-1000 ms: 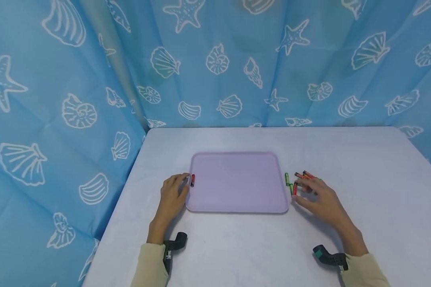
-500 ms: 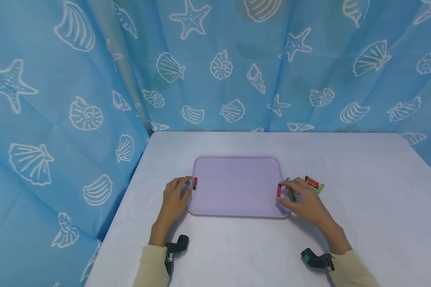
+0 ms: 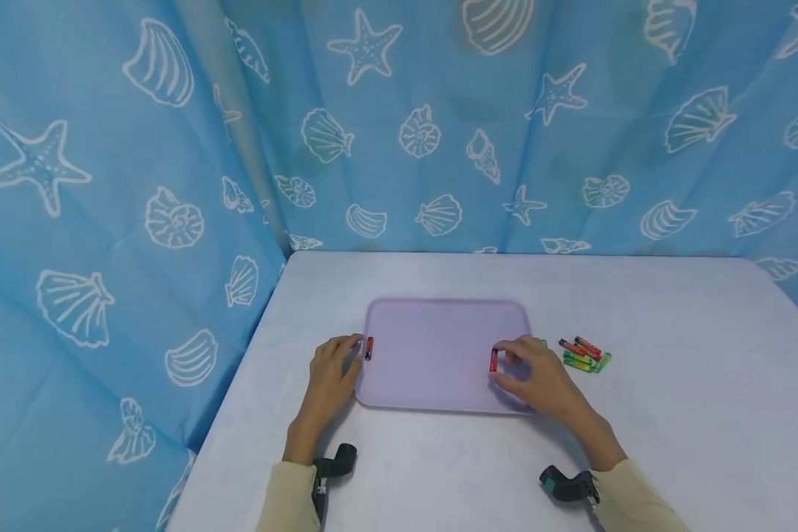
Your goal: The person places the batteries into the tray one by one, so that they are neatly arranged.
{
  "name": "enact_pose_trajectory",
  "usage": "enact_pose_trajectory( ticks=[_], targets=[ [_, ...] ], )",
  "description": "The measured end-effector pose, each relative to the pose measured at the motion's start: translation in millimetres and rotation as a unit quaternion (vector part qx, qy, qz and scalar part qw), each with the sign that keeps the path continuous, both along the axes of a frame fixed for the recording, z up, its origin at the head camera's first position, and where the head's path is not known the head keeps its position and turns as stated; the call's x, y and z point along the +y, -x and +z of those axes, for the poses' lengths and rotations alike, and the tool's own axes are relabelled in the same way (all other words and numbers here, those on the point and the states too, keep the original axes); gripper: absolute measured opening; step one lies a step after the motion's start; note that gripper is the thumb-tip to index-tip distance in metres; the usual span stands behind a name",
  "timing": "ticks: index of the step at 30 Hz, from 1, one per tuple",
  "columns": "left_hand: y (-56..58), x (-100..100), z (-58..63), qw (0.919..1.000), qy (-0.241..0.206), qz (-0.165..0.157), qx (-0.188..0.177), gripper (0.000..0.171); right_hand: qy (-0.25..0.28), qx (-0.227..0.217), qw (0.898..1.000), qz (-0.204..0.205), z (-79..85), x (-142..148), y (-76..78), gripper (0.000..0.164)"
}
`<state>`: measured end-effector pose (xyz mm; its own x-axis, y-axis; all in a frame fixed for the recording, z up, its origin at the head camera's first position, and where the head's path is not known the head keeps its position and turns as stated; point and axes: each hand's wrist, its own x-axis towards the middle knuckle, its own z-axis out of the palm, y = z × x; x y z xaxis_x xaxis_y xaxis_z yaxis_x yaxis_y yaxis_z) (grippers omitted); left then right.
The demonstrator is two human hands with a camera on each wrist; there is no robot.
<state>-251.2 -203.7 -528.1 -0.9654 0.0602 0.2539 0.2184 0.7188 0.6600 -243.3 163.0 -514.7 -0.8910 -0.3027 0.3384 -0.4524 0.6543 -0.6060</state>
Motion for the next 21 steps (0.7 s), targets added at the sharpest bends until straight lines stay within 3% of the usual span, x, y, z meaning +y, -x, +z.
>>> enact_pose_trajectory(
  ticks=[21],
  targets=[
    [-0.3,1,3.0,1.0000,0.001,0.002,-0.009,0.038,0.000,0.002,1.000,0.019,-5.5,-28,5.3,0.041]
  ],
)
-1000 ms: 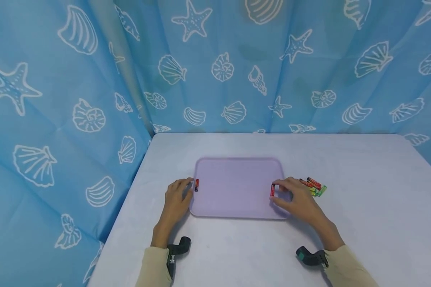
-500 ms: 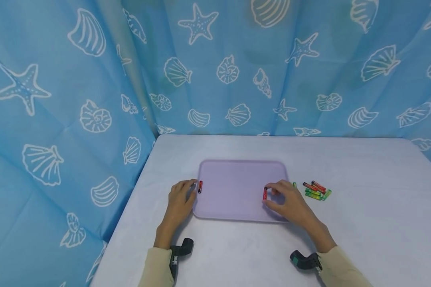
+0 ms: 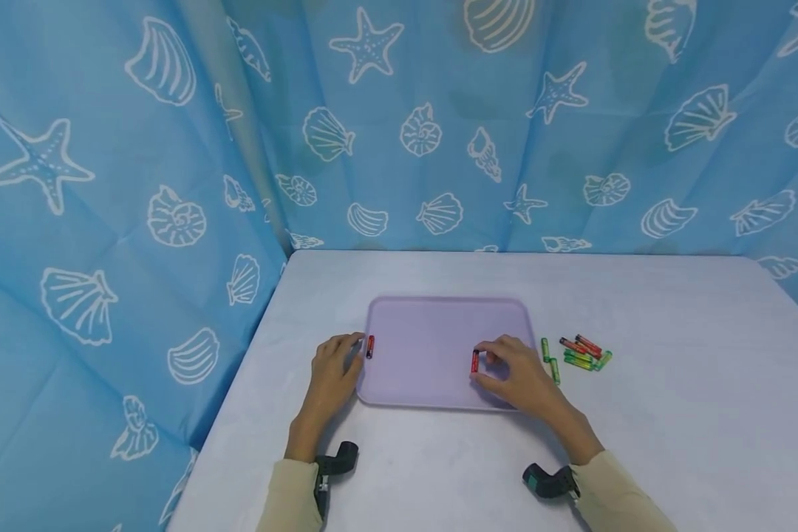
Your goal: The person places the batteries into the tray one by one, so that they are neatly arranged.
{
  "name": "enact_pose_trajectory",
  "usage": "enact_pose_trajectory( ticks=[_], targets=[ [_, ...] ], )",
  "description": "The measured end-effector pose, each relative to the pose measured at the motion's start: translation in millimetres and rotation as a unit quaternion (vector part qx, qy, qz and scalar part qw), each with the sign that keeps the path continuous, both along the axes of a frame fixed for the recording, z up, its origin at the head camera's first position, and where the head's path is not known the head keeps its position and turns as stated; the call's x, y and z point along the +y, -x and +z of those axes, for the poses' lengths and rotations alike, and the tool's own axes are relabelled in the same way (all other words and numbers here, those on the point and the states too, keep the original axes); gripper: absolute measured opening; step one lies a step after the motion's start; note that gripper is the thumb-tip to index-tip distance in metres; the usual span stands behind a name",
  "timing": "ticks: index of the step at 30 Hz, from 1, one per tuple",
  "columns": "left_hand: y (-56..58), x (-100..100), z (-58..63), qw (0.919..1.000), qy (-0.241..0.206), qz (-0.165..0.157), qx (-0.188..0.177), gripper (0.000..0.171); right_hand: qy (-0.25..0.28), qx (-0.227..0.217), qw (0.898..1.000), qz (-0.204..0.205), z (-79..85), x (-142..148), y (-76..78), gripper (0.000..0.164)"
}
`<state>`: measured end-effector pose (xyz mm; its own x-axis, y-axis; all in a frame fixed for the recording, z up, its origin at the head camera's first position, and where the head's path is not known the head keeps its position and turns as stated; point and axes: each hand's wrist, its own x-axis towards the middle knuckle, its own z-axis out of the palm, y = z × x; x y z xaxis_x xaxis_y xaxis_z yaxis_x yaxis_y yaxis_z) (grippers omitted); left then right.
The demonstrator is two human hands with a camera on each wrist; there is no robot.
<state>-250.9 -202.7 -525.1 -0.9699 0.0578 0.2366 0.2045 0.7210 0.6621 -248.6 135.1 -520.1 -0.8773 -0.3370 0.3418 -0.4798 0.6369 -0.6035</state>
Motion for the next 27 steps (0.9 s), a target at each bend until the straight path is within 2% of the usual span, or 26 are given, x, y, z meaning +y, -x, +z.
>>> enact_pose_trajectory(
  ticks=[7,14,22,27],
  targets=[
    [0.9,0,0.8,1.0000,-0.004,0.003,0.000,0.037,0.013,-0.009,1.000,0.018,5.9,-22,5.9,0.042],
    [1.2,0,1.2,0.9998,-0.002,0.000,0.022,0.037,0.015,-0.015,0.999,0.037,7.6,-50,14.4,0.042],
    [2.1,-1,-0.8,0.9998,-0.004,0.000,0.022,0.036,0.022,0.010,0.998,0.050,6.6,-70,21.2,0.041],
    [2.6,-1,-1.9,0.9998,-0.005,0.000,0.017,0.036,0.027,-0.003,0.998,0.051,9.4,-79,23.5,0.041]
  ],
)
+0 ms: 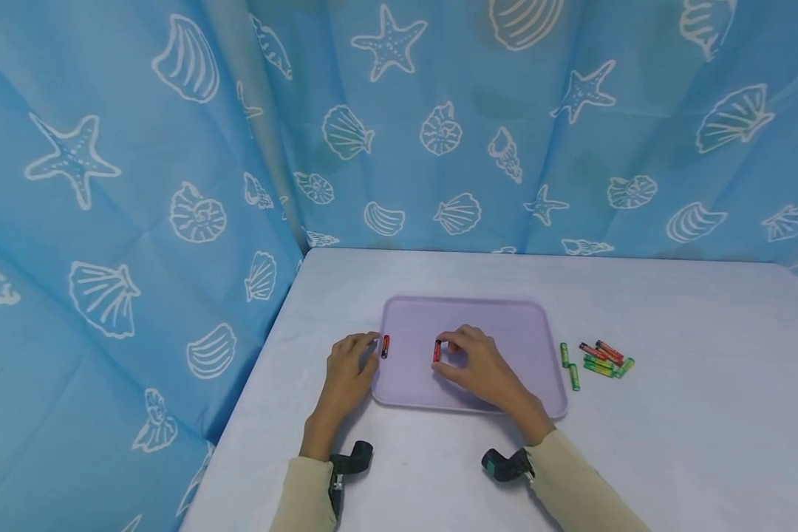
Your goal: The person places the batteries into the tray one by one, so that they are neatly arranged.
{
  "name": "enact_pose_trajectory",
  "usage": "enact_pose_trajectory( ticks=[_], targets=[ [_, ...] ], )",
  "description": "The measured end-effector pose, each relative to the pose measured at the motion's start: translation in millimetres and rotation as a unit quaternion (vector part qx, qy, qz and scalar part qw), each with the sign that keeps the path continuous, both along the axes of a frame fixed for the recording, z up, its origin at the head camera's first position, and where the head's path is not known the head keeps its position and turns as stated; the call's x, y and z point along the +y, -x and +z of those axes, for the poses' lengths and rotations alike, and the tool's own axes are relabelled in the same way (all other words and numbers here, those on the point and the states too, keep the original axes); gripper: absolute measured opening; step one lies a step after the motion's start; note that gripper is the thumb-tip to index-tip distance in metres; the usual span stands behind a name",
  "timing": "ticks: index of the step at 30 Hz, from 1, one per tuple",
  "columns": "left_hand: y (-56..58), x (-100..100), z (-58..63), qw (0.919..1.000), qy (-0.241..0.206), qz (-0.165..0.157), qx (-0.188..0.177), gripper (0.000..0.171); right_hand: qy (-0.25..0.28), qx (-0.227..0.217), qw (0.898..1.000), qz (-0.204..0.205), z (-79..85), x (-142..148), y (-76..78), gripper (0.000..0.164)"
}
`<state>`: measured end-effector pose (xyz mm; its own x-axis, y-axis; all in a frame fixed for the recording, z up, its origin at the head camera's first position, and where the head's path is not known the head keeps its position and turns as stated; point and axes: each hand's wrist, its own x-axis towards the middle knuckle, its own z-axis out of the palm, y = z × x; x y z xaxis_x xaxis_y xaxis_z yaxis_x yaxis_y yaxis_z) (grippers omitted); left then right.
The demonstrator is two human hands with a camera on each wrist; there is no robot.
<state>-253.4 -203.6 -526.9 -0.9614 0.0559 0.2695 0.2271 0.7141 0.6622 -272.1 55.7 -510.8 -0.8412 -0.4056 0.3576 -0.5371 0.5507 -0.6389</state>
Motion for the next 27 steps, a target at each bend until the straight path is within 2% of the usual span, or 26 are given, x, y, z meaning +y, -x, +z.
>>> enact_pose_trajectory(
  ticks=[9,27],
  targets=[
    [-2.3,-1,2.0,1.0000,-0.002,0.001,-0.008,0.037,-0.004,-0.018,1.000,0.001,1.1,-18,6.8,0.042],
    [-1.0,0,2.5,0.9998,0.017,0.006,-0.011,0.037,-0.023,-0.017,0.999,0.019,0.0,-51,21.9,0.039]
  ],
)
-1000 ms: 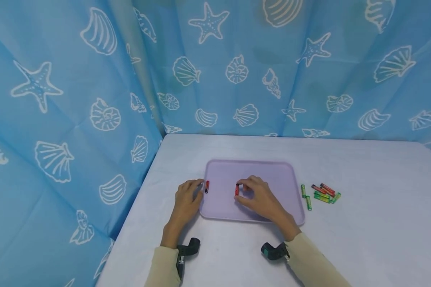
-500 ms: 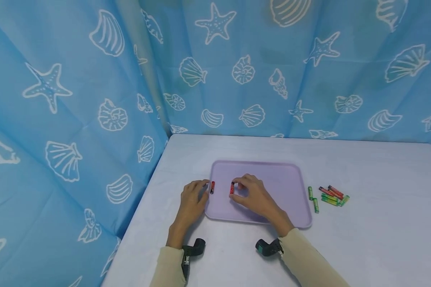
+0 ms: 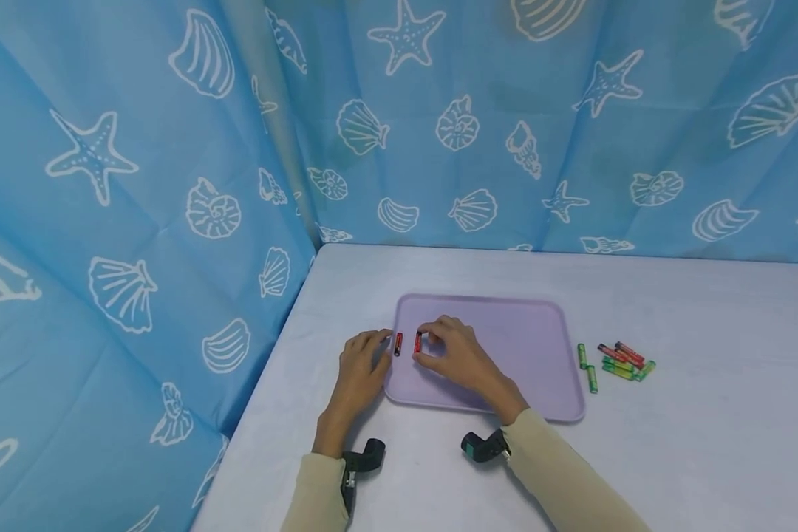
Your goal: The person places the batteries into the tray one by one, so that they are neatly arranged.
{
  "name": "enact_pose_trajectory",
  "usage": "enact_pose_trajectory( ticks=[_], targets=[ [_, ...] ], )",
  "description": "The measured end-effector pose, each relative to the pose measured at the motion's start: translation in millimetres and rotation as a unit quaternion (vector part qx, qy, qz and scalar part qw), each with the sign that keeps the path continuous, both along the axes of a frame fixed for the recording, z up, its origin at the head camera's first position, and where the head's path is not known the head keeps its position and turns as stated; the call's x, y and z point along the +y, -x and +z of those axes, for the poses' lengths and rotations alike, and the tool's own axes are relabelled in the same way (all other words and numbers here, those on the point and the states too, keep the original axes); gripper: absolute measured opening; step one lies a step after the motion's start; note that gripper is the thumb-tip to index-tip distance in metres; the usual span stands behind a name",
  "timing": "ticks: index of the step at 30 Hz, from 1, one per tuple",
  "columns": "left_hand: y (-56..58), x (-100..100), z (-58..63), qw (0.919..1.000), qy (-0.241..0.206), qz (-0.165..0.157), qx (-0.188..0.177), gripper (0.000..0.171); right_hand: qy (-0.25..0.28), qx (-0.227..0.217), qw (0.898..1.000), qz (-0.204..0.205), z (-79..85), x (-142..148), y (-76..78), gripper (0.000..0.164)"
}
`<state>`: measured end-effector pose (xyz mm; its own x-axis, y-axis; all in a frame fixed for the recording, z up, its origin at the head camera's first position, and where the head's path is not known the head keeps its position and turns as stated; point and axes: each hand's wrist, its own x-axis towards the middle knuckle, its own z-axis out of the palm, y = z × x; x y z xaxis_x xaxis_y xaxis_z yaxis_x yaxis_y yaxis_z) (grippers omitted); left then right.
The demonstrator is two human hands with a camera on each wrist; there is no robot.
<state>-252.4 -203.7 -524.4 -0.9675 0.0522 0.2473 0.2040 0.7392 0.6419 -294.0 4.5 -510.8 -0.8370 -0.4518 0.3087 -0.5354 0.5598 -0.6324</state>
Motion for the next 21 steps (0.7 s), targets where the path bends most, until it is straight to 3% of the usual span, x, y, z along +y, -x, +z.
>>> enact_pose_trajectory(
  ticks=[21],
  targets=[
    [0.6,-3,1.0,0.9997,0.001,-0.015,0.021,0.037,-0.018,-0.013,1.000,-0.006,-7.6,-20,10.2,0.041]
  ],
)
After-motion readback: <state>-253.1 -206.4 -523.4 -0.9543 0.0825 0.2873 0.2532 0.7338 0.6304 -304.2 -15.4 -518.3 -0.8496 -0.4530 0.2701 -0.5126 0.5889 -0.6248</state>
